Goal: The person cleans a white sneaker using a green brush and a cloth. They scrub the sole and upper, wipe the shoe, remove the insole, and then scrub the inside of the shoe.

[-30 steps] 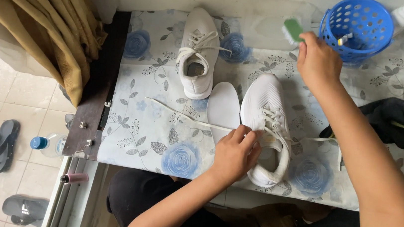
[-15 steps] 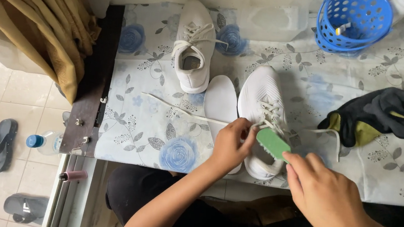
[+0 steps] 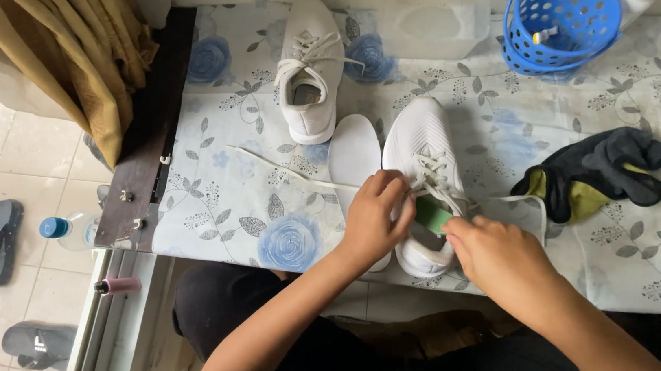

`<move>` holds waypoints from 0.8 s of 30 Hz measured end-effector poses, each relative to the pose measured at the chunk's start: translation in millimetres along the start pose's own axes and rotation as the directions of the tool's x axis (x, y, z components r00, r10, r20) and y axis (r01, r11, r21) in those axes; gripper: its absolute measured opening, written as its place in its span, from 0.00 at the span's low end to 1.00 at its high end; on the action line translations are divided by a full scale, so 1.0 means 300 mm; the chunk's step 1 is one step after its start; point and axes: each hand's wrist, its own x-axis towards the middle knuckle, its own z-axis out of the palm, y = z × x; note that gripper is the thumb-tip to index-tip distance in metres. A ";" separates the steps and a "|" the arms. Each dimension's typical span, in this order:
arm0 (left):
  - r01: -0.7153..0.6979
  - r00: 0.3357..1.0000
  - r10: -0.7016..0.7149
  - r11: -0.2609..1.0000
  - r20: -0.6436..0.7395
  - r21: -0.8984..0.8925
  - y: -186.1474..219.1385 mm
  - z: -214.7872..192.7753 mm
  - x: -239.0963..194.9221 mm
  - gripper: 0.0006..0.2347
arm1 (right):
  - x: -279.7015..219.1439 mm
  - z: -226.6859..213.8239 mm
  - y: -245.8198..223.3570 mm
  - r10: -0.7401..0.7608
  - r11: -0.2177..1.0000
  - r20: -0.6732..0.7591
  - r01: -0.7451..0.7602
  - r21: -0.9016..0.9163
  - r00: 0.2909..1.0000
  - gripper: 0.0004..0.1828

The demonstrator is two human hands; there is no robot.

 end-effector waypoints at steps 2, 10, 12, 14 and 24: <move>-0.027 0.999 0.030 0.997 0.034 -0.076 0.007 0.000 0.009 0.02 | 0.005 -0.033 -0.003 -0.009 0.992 -0.029 0.013 0.128 1.000 0.10; -0.017 0.994 0.019 1.000 0.108 -0.016 -0.033 0.028 0.001 0.05 | 0.017 -0.035 -0.005 0.018 0.999 -0.029 -0.017 0.048 0.999 0.09; -0.008 0.993 0.012 0.999 0.117 -0.036 -0.040 0.033 -0.016 0.05 | -0.010 -0.070 -0.012 0.029 0.995 0.075 -0.036 0.088 0.997 0.09; -0.025 0.993 0.027 1.000 0.118 -0.018 -0.058 0.047 -0.014 0.05 | -0.008 -0.089 -0.022 0.029 0.981 -0.047 -0.019 0.193 0.998 0.09; -0.040 0.989 0.031 0.997 0.142 0.065 -0.074 0.056 -0.026 0.05 | -0.026 -0.156 -0.055 0.071 0.995 0.181 -0.083 0.060 0.981 0.09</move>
